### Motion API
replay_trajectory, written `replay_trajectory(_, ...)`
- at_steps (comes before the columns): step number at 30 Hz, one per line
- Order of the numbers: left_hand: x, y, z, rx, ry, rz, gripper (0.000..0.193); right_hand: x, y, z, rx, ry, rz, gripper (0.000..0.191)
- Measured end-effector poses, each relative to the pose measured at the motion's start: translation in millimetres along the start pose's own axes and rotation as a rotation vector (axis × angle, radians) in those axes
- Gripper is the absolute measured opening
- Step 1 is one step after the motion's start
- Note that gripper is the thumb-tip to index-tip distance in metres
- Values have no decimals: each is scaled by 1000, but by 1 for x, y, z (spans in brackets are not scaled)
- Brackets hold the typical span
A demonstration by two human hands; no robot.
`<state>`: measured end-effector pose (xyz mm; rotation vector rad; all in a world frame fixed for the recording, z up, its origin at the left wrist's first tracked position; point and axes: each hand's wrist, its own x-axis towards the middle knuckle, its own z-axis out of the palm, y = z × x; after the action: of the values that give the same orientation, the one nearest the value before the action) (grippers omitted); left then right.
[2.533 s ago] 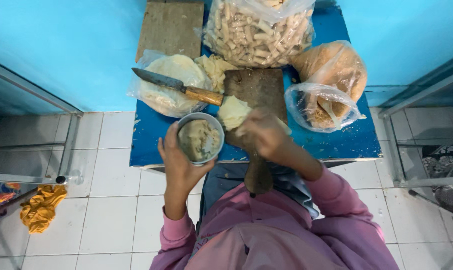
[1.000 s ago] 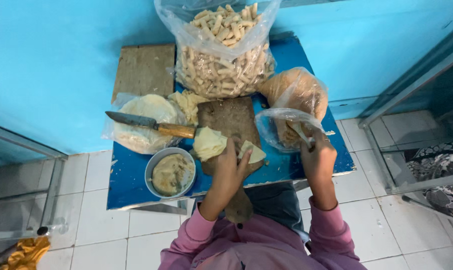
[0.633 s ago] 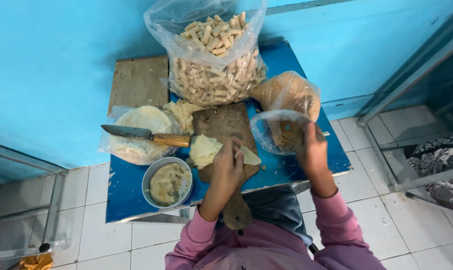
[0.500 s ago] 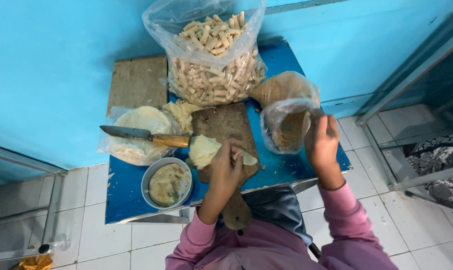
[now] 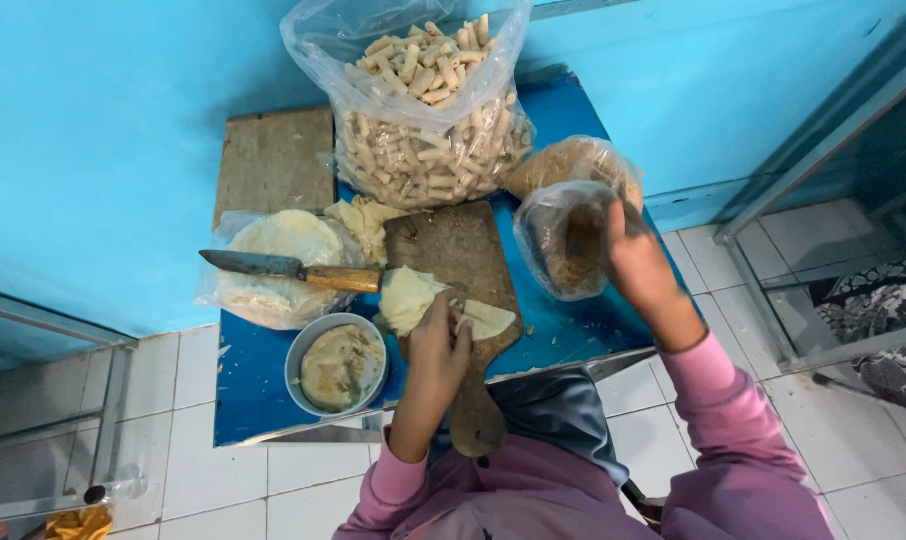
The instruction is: The person sits at a small blue table and folds triangular pastry wrappers around a brown filling, pinching them closed into filled rolls one at a time. They take filling from a plastic bag with a spoon, fold the wrappers by hand on a wooden board, and place finished rolls into a large plastic bag of completed pastries.
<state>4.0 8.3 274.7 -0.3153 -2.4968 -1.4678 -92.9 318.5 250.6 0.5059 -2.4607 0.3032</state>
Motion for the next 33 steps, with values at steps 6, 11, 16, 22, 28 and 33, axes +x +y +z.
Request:
replay_trajectory(6, -13, 3, -10, 69, 48, 15, 41, -33, -28, -22, 198, 124, 135, 38)
replay_trajectory(11, -17, 1, -8, 161, 104, 22, 44, -38, -37, -25, 360, 298, 341, 27)
replay_trajectory(16, -19, 0, -3, 137, 101, 50, 43, -38, -42, -11, 573, 376, 471, 19)
replay_trajectory(22, -21, 4, -6, 165, 43, -118, 43, -46, -42, -18, 774, 519, 569, 20)
replay_trajectory(28, -24, 5, -11, 169, 127, 19, 44, -53, -65, -26, 1070, 516, 561, 22)
replay_trajectory(33, -22, -1, -12, 252, 159, 59, 44, -59, -105, -6, 1293, 322, 568, 18)
